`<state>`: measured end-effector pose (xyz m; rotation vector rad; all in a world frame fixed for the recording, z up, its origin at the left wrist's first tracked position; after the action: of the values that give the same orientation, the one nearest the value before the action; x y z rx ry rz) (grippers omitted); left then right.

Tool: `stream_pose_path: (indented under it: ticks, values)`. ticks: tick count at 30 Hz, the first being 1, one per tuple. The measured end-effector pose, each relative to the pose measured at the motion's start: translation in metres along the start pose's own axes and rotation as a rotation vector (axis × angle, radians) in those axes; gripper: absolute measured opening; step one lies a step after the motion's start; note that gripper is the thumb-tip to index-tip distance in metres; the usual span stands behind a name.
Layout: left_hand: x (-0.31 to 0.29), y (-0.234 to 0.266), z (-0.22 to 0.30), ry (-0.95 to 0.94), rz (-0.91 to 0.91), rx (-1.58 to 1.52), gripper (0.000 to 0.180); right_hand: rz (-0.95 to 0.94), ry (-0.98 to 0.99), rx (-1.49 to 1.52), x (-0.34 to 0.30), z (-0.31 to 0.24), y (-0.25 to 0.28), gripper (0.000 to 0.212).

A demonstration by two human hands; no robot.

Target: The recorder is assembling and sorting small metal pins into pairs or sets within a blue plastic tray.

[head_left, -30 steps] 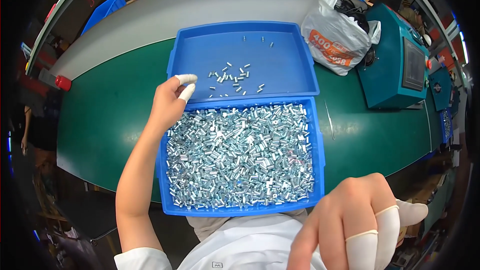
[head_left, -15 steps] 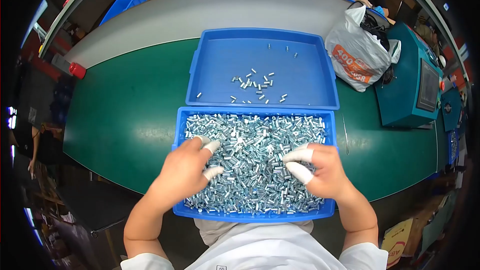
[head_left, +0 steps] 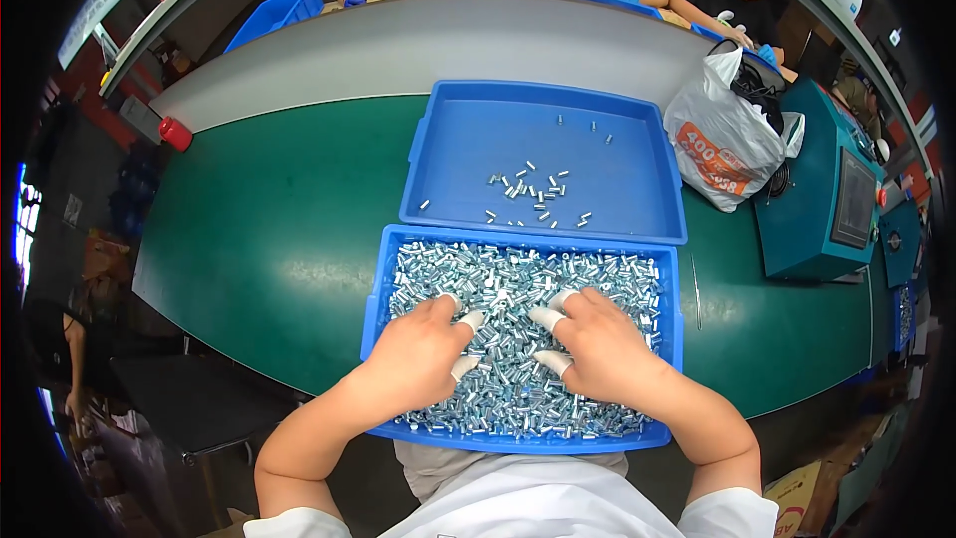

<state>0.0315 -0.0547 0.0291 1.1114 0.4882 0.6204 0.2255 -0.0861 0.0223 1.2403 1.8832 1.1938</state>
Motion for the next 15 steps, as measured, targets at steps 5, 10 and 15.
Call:
stream_pose_path:
  ticks: [5, 10, 15]
  values:
    - [0.001, -0.002, 0.000, -0.039, -0.033, 0.023, 0.044, -0.025, 0.006, -0.037, 0.004, -0.007, -0.002, 0.040]
    - [0.005, -0.015, 0.002, -0.175, 0.050, -0.069, 0.035, -0.048, 0.025, -0.063, 0.008, -0.014, -0.006, 0.033]
    - [0.020, -0.022, 0.003, -0.228, 0.042, -0.090, 0.024, -0.084, 0.006, -0.027, 0.011, -0.018, -0.013, 0.029]
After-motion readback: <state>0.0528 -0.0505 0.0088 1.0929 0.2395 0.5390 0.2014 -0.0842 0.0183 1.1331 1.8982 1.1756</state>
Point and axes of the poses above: each hand's wrist, its own x-axis towards the middle knuckle, its own y-axis out of the back of the hand, z = x × y, the point moved 6 cm from there along x, towards the middle knuckle, and after that the axes turned 3 degrees about -y, right-handed, at the moved point
